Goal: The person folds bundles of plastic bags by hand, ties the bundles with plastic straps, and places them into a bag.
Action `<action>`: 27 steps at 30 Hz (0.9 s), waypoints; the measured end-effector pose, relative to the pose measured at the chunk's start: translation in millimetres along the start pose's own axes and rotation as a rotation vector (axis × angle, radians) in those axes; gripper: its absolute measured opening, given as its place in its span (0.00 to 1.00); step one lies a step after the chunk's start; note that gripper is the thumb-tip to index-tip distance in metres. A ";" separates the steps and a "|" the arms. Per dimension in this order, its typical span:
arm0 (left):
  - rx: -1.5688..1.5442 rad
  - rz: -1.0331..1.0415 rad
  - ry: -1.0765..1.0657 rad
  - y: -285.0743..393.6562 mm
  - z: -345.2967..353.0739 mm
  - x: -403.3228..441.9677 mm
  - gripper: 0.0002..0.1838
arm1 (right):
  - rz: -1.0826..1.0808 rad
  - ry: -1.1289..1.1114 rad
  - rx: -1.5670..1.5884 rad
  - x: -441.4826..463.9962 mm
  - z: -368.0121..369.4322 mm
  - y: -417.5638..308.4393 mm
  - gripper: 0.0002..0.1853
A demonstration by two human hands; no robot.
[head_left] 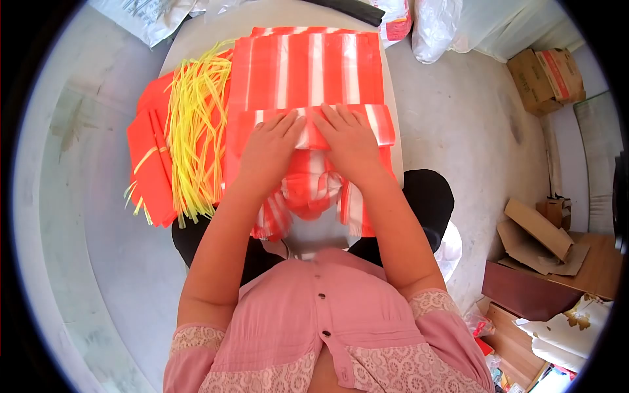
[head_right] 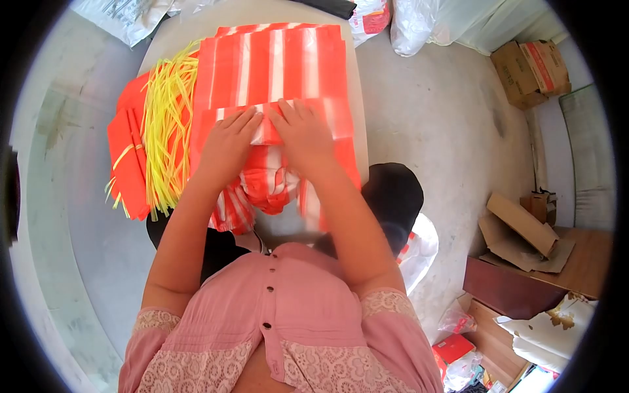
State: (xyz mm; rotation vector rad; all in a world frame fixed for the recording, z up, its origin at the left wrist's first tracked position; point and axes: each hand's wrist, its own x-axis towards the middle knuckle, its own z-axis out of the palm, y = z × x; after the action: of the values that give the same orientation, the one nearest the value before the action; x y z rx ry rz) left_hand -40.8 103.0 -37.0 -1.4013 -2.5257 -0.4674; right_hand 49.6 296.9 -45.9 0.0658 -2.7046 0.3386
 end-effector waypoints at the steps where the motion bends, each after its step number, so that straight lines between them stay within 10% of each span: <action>1: 0.028 0.008 0.002 -7.4 0.9 -2.5 0.30 | 0.006 -0.033 -0.021 -2.4 -0.6 7.4 0.30; 10: 0.084 -0.167 -0.096 -9.5 -33.9 -10.0 0.21 | 0.274 -0.265 -0.220 -16.9 -55.1 44.4 0.28; 16: -0.783 -0.551 -0.164 39.4 -66.1 -26.9 0.18 | 0.149 0.628 -0.300 -10.1 -135.2 10.6 0.24; 20: -1.517 -0.897 -0.272 60.6 -21.6 -66.1 0.19 | 0.177 0.409 0.193 -37.9 -112.9 9.9 0.25; 27: -1.720 -0.965 -0.341 93.1 4.8 -103.3 0.27 | 0.747 -0.039 1.263 -110.4 -56.6 -42.9 0.34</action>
State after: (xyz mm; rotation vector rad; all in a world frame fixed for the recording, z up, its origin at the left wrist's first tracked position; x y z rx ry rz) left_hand 92.4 70.0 -60.3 -0.0433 -2.6127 -3.1974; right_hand 177.0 268.8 -30.8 -0.5757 -1.9803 2.1505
